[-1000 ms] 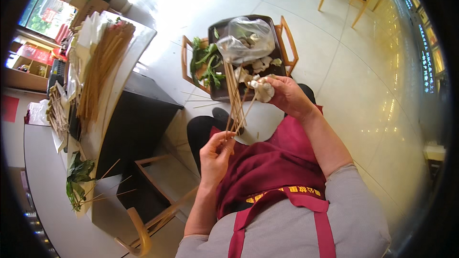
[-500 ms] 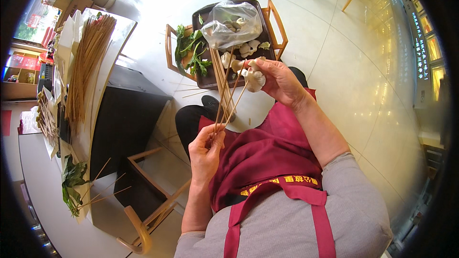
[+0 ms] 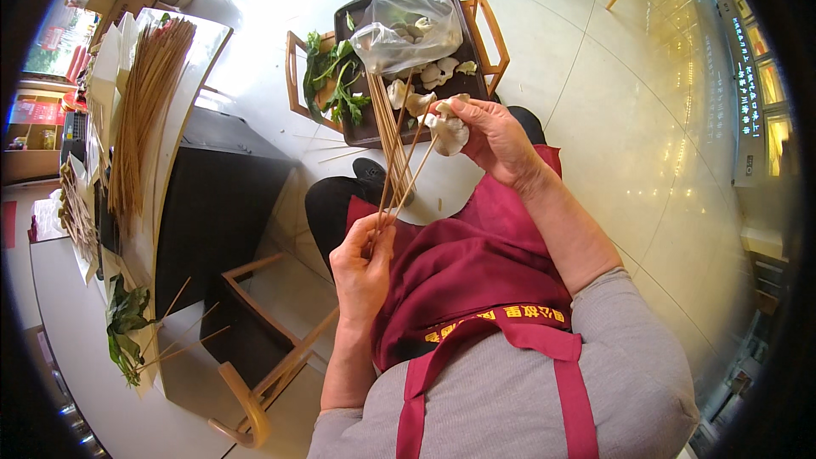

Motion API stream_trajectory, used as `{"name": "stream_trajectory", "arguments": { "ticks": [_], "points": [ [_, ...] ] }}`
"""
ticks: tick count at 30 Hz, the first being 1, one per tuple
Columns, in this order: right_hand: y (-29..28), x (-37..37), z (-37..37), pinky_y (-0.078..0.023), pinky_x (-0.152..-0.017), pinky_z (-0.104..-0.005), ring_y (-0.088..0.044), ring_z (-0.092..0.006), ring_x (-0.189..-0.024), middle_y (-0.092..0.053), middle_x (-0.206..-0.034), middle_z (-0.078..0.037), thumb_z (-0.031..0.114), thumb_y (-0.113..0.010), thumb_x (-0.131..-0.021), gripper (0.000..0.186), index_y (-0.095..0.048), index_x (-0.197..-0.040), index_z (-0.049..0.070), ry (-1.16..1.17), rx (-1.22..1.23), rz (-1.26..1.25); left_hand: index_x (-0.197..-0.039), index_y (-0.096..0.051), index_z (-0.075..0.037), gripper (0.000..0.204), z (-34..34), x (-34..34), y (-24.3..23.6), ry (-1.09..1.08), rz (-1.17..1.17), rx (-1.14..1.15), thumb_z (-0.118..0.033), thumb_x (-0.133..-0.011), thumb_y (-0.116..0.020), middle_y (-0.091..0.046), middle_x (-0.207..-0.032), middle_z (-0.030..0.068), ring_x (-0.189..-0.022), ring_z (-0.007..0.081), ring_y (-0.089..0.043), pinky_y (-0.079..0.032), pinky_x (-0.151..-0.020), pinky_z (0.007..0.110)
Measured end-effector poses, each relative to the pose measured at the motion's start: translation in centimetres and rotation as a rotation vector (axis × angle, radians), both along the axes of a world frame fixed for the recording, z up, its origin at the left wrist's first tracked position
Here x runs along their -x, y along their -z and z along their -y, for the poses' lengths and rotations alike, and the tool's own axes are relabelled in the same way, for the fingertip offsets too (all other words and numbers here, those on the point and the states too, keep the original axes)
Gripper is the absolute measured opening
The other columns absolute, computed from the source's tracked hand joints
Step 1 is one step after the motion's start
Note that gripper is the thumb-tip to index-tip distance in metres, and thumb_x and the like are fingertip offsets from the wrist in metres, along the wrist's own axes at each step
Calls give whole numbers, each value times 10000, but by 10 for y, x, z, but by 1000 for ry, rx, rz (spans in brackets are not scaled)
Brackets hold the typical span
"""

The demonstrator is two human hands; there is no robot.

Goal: The person sits at a table and threads white mushrooms onto wooden skewers one by one. They pick up mushrooms from a tray, align them, and slide them onto the skewers, then place the completed skewers into a container.

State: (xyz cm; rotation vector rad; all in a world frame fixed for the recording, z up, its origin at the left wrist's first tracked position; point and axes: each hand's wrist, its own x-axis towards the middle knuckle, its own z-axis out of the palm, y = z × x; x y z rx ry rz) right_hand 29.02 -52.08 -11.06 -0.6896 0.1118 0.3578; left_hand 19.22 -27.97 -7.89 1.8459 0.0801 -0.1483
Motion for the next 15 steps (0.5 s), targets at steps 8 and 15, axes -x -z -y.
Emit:
{"name": "stream_trajectory", "arguments": {
  "ticks": [8,15],
  "points": [
    [7,7,-2,-573,-846,-324,-676,-151,-913,-715,-1044,-78,212,-586,-1014,270,-695,-1111,-14,30,18,-32,-1083,-684,0,137,1,2,8,17,-3,-24,-20,-951,-654,-602,-757,-32,-646,32,-511,-397,-567,184],
    [18,12,-3,-585,-813,-345,-672,-134,-890,-714,-1033,-60,245,-608,-1006,273,-697,-1121,14,42,59,-63,-1064,-686,15,129,6,-1,23,-5,67,-40,-15,-941,-666,-541,-664,-54,-580,11,-438,-342,-511,185]
  ]
}}
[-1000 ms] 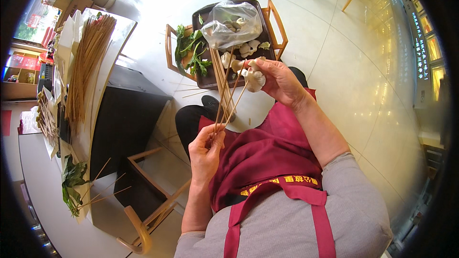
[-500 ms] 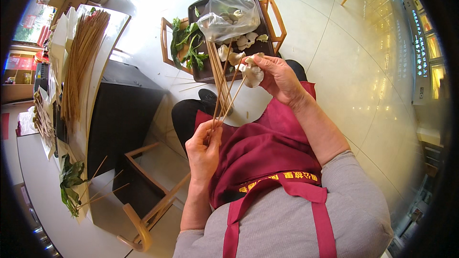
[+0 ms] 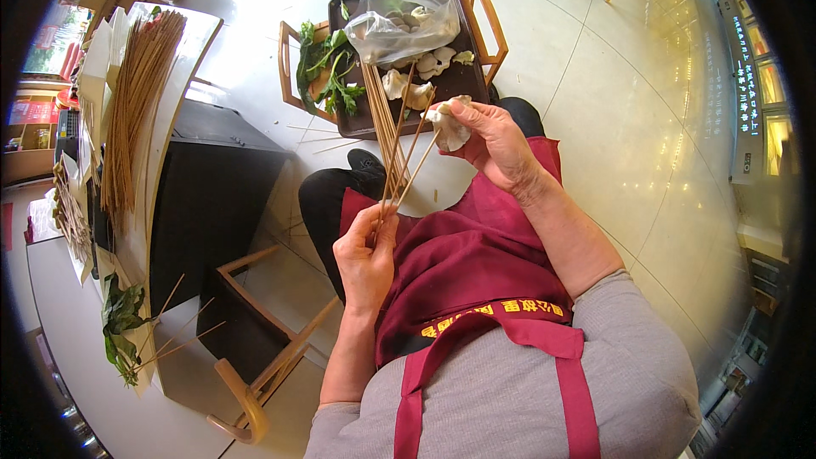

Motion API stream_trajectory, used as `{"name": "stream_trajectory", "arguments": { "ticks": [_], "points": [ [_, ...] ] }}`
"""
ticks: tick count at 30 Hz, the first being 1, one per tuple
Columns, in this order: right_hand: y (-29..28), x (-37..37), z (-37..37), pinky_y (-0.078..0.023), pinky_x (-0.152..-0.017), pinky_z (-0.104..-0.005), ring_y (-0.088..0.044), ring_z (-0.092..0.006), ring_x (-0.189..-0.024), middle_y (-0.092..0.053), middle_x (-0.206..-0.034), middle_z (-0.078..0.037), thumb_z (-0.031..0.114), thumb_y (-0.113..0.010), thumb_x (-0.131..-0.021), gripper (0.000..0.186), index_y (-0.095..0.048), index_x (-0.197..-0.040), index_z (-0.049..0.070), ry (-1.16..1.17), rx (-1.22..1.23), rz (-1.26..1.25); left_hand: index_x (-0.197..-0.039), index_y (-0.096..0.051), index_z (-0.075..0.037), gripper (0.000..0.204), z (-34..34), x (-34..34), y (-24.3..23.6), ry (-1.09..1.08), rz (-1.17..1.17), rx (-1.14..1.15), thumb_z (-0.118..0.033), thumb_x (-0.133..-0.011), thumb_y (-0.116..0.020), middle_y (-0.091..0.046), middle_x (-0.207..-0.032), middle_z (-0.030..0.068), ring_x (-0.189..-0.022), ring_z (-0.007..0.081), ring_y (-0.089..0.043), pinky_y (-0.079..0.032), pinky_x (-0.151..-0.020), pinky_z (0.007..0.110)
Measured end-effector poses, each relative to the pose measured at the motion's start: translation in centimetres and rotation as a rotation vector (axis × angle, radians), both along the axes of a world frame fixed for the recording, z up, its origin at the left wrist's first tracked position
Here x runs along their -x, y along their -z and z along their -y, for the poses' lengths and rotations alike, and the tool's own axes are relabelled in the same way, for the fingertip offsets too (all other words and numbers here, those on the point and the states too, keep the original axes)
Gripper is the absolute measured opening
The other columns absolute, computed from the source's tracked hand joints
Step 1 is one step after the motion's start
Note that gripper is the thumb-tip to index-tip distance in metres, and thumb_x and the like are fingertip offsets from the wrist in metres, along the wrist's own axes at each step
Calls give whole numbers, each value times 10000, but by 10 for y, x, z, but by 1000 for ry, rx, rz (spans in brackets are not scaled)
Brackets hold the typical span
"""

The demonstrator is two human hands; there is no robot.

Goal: The person sits at a table and threads white mushrooms onto wooden skewers one by one. They pick up mushrooms from a tray, align them, and slide them onto the skewers, then place the completed skewers into a container.

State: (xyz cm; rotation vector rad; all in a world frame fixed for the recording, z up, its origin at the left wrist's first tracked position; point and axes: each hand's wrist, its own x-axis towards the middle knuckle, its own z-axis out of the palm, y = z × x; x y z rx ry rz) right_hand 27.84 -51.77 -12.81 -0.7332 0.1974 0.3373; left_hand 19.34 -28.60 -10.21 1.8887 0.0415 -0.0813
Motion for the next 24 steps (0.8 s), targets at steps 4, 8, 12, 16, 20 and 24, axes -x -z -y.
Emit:
{"name": "stream_trajectory", "arguments": {
  "ticks": [4,8,12,16,20,24],
  "points": [
    [7,2,-2,-589,-805,-361,-673,-134,-888,-712,-1021,-44,267,-615,-1002,276,-696,-1125,34,4,17,-26,-1075,-684,13,133,2,-2,2,-3,-112,67,-17,-949,-652,-554,-679,-50,-589,17,-462,-360,-516,193],
    [18,4,-4,-574,-844,-368,-668,-131,-901,-709,-1024,-38,294,-608,-1005,308,-688,-1143,31,-16,25,-60,-1076,-680,20,135,5,-7,3,7,-183,147,-10,-950,-640,-566,-701,-36,-603,28,-479,-372,-535,196],
    [37,-2,5,-564,-877,-372,-663,-131,-934,-705,-1051,-37,292,-601,-1008,312,-680,-1160,31,-61,-21,-55,-1076,-673,24,138,3,-18,8,46,-248,129,-22,-954,-629,-572,-716,-26,-616,31,-478,-355,-543,190],
    [66,-19,16,-544,-908,-355,-657,-139,-971,-700,-1104,-48,264,-558,-1026,306,-647,-1219,44,-48,112,-32,-1068,-681,27,148,8,-42,40,59,-216,89,-46,-952,-626,-594,-688,-2,-608,48,-513,-387,-550,217],
    [102,-49,34,-511,-934,-321,-633,-150,-1062,-665,-1208,-71,239,-558,-1026,325,-625,-1246,10,68,537,-33,-1052,-697,14,157,17,-73,87,77,-229,-11,-81,-946,-631,-648,-669,43,-610,83,-593,-455,-587,245],
    [136,-91,50,-506,-953,-354,-643,-270,-1068,-668,-1169,-105,21,-548,-931,292,-662,-1200,27,181,1391,474,-1028,-711,-12,161,28,-96,126,105,-247,-101,-125,-940,-637,-688,-658,58,-605,94,-623,-479,-593,275]
  ]
}}
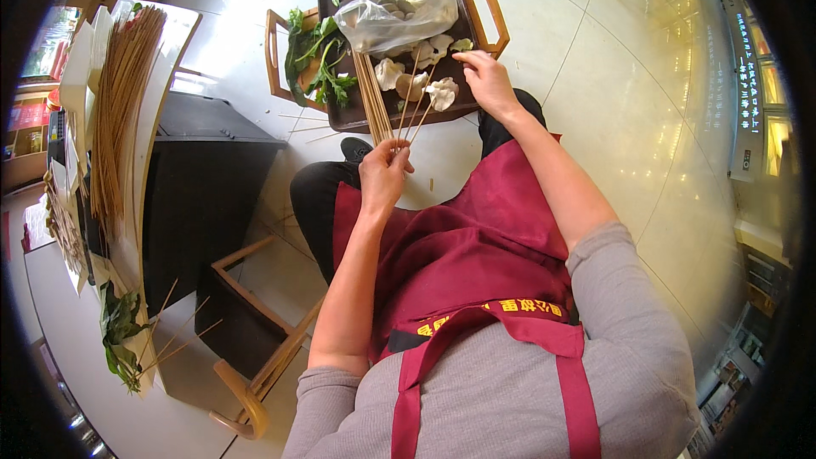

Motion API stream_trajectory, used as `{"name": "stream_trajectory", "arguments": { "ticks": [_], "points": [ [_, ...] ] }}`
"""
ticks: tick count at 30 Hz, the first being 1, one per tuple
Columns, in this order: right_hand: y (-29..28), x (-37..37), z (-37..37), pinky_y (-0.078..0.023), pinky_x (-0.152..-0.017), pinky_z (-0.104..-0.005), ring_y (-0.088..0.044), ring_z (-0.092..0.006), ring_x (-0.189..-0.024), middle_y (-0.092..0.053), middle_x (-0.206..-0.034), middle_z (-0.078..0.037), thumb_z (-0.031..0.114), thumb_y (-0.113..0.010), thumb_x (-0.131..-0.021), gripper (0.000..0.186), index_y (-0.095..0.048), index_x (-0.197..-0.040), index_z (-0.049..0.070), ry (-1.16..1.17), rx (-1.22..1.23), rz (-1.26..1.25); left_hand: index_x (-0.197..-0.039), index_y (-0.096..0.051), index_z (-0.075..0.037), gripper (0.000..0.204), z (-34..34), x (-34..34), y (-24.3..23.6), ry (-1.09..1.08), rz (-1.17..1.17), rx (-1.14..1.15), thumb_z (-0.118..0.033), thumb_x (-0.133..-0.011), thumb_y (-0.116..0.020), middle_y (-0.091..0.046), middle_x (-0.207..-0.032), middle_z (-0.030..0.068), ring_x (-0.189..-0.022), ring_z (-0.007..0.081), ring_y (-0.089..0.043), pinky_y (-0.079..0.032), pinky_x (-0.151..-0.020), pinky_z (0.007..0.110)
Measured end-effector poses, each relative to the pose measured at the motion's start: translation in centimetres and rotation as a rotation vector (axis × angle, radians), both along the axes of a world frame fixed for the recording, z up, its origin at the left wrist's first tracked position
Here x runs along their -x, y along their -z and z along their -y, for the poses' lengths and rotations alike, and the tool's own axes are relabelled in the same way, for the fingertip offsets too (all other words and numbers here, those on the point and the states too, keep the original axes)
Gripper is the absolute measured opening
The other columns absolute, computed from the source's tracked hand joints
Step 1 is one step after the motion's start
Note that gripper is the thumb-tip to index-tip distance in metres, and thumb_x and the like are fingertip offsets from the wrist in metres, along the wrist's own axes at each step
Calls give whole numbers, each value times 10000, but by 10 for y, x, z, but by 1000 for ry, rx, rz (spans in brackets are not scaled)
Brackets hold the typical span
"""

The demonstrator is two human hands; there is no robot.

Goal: The person sits at a table and threads white mushrooms onto wooden skewers one by one. They pick up mushrooms from a tray, align them, and slide them onto the skewers, then place the completed skewers into a container.

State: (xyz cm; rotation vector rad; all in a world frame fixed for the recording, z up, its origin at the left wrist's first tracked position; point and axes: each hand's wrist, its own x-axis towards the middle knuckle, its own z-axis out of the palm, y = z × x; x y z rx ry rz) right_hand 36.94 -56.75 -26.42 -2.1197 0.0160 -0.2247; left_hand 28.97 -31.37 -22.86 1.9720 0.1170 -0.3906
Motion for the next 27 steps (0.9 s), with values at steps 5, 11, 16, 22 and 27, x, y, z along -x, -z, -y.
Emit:
{"name": "stream_trajectory", "arguments": {
  "ticks": [5,11,16,22,27],
  "points": [
    [22,-34,3,-533,-915,-406,-608,-309,-1090,-639,-1158,-104,-53,-584,-783,345,-704,-1084,67,-145,606,265,-1022,-709,-39,148,7,-18,23,19,-48,-115,-139,-942,-633,-704,-677,57,-595,124,-654,-497,-561,289],
    [28,-57,3,-542,-814,-360,-609,-250,-977,-588,-958,-77,74,-603,-809,102,-679,-875,89,-190,835,294,-1013,-699,-33,141,9,-16,18,-55,-127,28,-140,-951,-632,-730,-771,83,-605,116,-668,-498,-472,284],
    [34,-69,9,-527,-823,-337,-603,-225,-998,-610,-995,-53,96,-626,-802,102,-697,-876,92,-227,885,340,-1065,-715,-9,183,-1,-20,14,-13,-34,-127,-142,-965,-638,-722,-822,85,-653,110,-648,-530,-537,271],
    [26,-74,11,-516,-892,-372,-610,-270,-1055,-668,-1035,-84,100,-618,-818,138,-665,-935,45,-249,660,403,-1015,-717,10,210,-14,-15,1,-89,6,-125,-178,-943,-657,-700,-861,192,-758,283,-696,-519,-696,374],
    [16,-67,11,-522,-857,-411,-632,-323,-964,-678,-901,-139,124,-587,-852,139,-637,-956,47,-246,351,186,-1031,-718,13,223,-23,-9,-30,-60,112,-199,-180,-952,-640,-708,-828,177,-725,245,-680,-512,-687,350]
  ]
}}
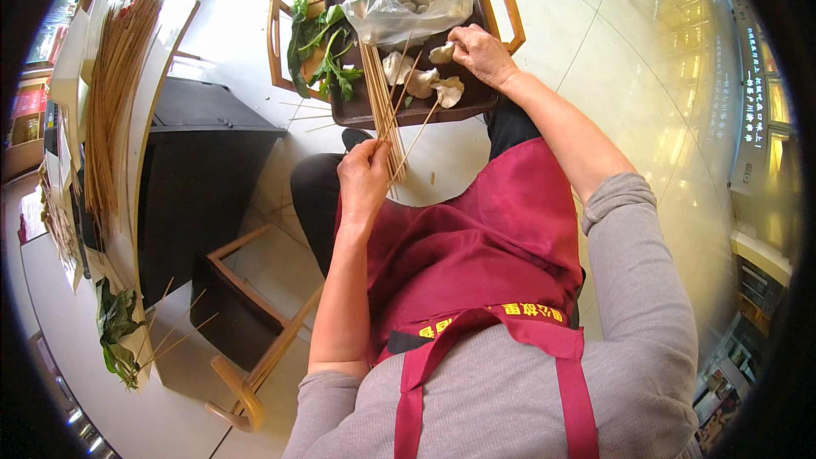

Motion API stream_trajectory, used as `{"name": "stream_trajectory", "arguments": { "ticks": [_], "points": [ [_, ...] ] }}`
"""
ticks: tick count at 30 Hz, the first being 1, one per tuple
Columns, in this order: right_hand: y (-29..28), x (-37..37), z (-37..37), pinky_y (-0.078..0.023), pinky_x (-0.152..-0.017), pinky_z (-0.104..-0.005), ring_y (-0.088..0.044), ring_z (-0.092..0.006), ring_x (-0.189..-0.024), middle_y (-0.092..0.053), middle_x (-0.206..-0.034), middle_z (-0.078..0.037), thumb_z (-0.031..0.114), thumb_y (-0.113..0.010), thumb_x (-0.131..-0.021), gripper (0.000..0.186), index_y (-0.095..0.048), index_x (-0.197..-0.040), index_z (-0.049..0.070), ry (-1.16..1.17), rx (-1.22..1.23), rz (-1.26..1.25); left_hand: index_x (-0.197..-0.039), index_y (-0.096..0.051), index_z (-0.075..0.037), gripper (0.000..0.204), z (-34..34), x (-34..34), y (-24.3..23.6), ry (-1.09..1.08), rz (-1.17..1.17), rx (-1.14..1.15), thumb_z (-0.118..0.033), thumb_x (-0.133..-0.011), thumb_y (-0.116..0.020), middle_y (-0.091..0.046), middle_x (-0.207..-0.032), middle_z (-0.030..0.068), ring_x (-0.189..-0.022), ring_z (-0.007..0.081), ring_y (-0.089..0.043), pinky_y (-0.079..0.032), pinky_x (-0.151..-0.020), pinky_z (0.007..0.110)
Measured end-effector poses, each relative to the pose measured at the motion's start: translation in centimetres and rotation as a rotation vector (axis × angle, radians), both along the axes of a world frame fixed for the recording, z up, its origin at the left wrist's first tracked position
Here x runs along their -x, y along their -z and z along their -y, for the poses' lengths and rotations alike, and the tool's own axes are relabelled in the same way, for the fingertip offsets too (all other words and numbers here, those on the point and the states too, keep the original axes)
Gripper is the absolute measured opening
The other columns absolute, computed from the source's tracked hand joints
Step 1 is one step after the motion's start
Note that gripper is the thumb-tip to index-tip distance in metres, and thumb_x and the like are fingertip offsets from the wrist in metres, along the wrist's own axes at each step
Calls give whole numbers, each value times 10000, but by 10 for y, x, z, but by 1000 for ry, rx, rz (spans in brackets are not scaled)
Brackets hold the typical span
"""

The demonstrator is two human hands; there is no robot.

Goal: The person sits at a table and threads white mushrooms onto wooden skewers one by one. They pick up mushrooms from a tray, align them, and slide them onto the skewers, then place the completed skewers into a container.

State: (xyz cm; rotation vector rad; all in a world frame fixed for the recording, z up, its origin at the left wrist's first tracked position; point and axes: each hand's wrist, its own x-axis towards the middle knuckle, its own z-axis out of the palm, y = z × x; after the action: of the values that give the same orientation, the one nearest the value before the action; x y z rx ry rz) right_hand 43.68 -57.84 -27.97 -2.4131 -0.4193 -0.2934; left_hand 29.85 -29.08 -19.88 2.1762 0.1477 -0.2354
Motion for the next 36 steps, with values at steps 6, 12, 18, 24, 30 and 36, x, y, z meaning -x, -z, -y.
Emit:
{"name": "stream_trajectory", "arguments": {
  "ticks": [6,12,18,24,30,36],
  "points": [
    [1,5,0,-528,-806,-444,-641,-331,-940,-669,-871,-136,187,-584,-896,139,-624,-922,56,0,125,-118,-1052,-735,0,249,-7,4,-17,38,18,-88,-205,-959,-630,-727,-827,146,-718,163,-653,-501,-695,312],
    [-4,5,-1,-537,-795,-450,-673,-363,-894,-698,-896,-166,313,-605,-930,276,-662,-967,46,82,77,-248,-1049,-742,-11,252,-10,6,-27,39,24,-114,-217,-969,-619,-650,-701,80,-631,130,-575,-455,-615,298],
    [-35,12,5,-564,-747,-383,-631,-224,-939,-626,-1063,-84,381,-552,-964,408,-564,-1210,56,218,-676,-906,-1107,-727,-1,208,-7,12,-46,-10,-5,111,-114,-957,-639,-653,-717,17,-641,65,-559,-438,-597,237],
    [-80,53,8,-546,-747,-279,-622,-119,-957,-663,-1120,-85,199,-734,-907,449,-507,-1258,34,-43,-967,-868,-1142,-723,4,214,-10,25,-63,-10,-29,290,-45,-946,-650,-672,-773,-2,-707,43,-588,-441,-632,199],
    [-109,77,-8,-538,-787,-220,-642,-88,-874,-722,-1099,-113,116,-718,-925,374,-612,-1274,27,-157,-1161,-860,-1133,-732,3,216,-10,42,-74,-11,-41,343,-28,-930,-668,-691,-776,10,-715,47,-608,-490,-666,204],
    [-121,89,-22,-503,-764,-177,-550,-36,-784,-701,-1125,-92,124,-684,-949,413,-601,-1346,49,-252,-1255,-819,-1139,-741,-27,227,-11,50,-78,-15,-16,350,-20,-922,-675,-687,-775,1,-701,42,-595,-482,-655,199]
  ]
}}
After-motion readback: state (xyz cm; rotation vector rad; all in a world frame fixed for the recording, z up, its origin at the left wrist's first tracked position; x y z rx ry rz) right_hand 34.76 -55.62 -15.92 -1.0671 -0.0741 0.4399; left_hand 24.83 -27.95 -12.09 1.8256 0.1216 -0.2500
